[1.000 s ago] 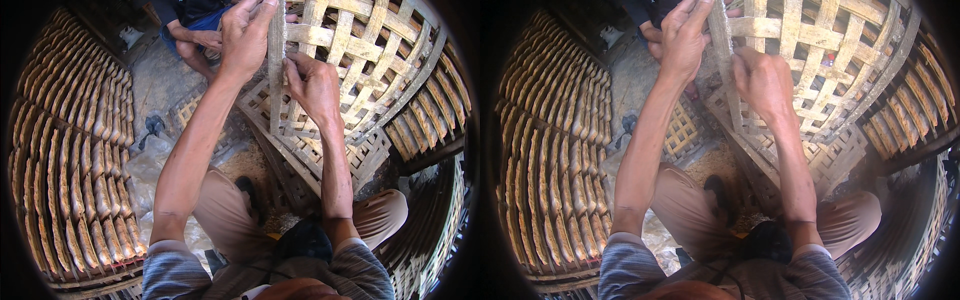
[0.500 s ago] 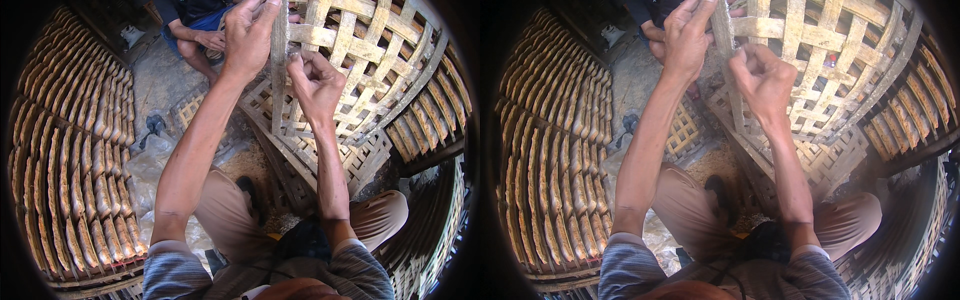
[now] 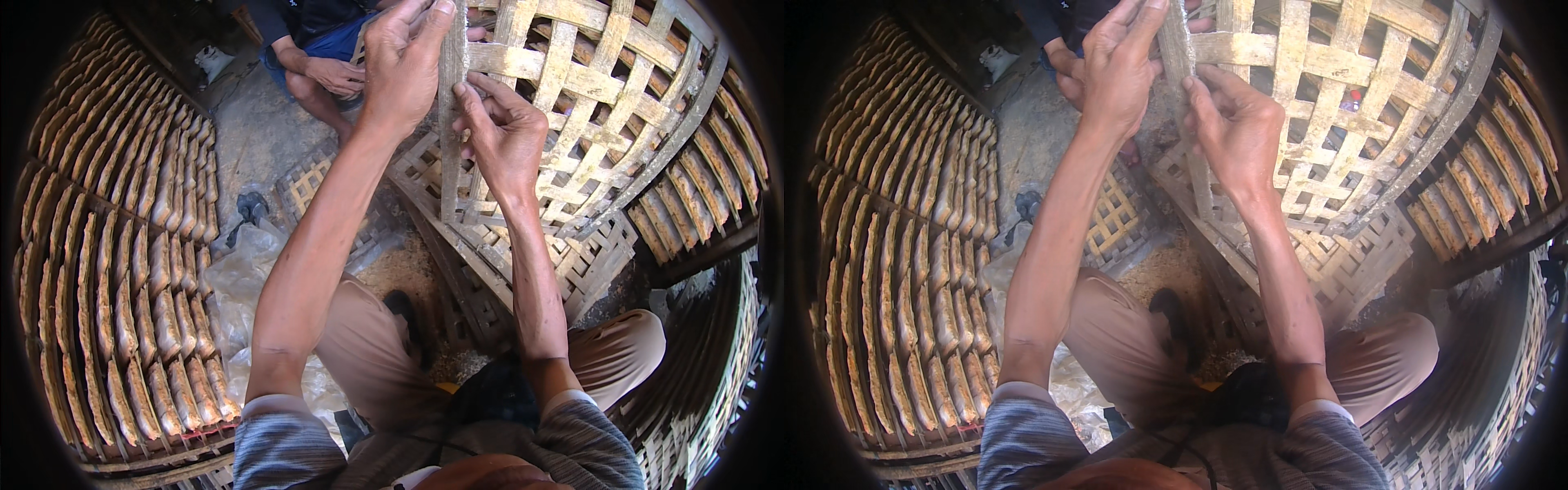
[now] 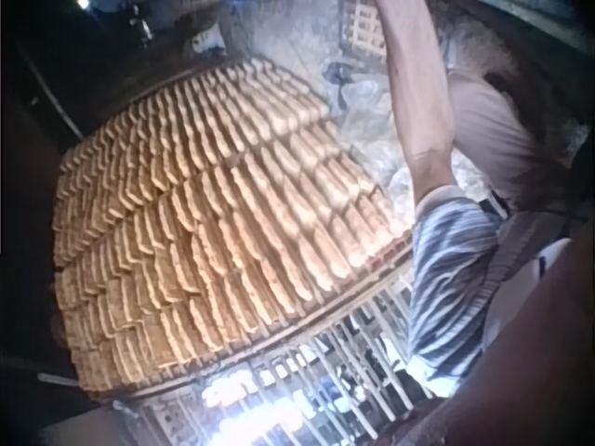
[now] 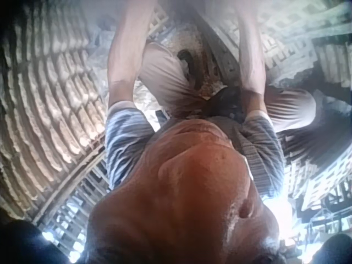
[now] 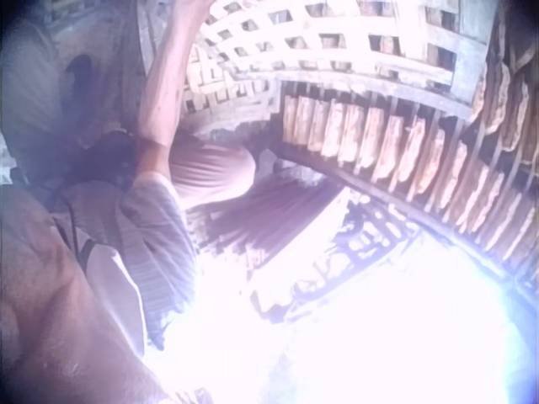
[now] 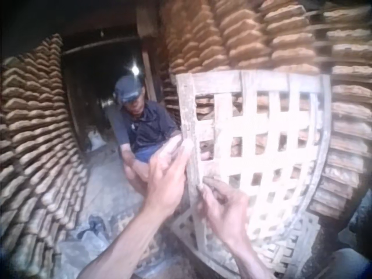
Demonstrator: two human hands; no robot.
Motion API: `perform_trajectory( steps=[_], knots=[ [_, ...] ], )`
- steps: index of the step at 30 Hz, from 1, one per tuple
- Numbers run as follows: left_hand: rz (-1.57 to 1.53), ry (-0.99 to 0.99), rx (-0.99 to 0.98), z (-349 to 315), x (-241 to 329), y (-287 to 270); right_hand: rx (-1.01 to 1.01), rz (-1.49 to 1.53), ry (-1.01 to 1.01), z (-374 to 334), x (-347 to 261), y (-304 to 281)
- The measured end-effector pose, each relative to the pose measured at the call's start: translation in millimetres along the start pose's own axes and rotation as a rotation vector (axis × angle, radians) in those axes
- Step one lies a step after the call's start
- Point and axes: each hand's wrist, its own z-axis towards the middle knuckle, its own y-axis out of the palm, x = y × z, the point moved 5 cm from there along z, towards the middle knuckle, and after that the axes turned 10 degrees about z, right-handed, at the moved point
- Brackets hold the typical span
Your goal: The person sits on the floor and assembles a wooden lattice frame by hand, aligning and interlocking slats. They repeatedly adjust the frame and press the joints together to secure the structure.
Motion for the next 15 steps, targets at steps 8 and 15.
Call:
perform_trajectory(
  steps=[8,15],
  knots=[
    [0.151,0.082,0.048,2,-4,-9,-0.006,-0.127,-0.154,1,-6,0],
    [0.170,0.108,0.073,5,-6,-12,-0.065,-0.463,-0.290,-13,-9,-18]
  ],
)
